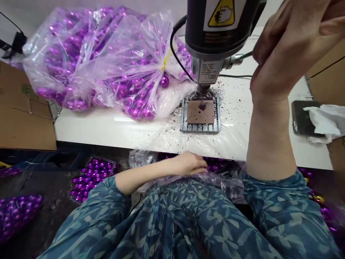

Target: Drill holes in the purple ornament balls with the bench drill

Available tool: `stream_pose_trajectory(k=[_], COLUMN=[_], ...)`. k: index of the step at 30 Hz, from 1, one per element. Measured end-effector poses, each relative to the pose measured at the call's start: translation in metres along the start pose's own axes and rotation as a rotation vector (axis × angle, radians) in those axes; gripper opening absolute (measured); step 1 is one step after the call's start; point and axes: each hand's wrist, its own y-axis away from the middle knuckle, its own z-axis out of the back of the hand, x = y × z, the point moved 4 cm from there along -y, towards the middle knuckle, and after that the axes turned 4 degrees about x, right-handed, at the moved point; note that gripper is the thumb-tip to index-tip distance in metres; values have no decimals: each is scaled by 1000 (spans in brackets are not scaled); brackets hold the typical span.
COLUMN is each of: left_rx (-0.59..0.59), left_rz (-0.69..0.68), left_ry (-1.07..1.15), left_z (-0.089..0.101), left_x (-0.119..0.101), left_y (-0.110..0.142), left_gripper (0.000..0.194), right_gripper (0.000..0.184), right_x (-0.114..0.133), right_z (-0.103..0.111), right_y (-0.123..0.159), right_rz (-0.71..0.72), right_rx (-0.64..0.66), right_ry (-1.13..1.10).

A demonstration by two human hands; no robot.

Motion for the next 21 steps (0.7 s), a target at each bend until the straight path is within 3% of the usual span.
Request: stream_pose_trajectory(k=[2,4,5,6,8,11,14,18,21], left_rx=[-227,-537,-624,-659,-570,-335,-291,-508,-781], left_rz=[57,290,420,531,672,777,798,657,479], left_ry=[91,-32,-114,-197,-361,-498,-500,-306,-93], left_z=[60,122,148,170,200,216,218,220,220], left_x=[31,80,107,133,179,227,251,262,247], left_y=[3,5,3,0,-11,-24,-27,-25,-19], left_gripper=[32,29,28,26,33,44,41,35,39], right_gripper=[62,61,61,60,58,59,58,61,61], right_x=[-1,2,4,7,12,14,13,10,10], right_z=[2,2,2,2,2,2,1,0,-1], right_y=[0,1,2,4,6,9,9,8,9], right_rz=[-32,-54,-47,-33,-13,-2,1,41,57], right_rx=[-5,4,8,11,17,8,-5,-55,-68], right_ry=[37,79,92,99,110,120,103,62,37])
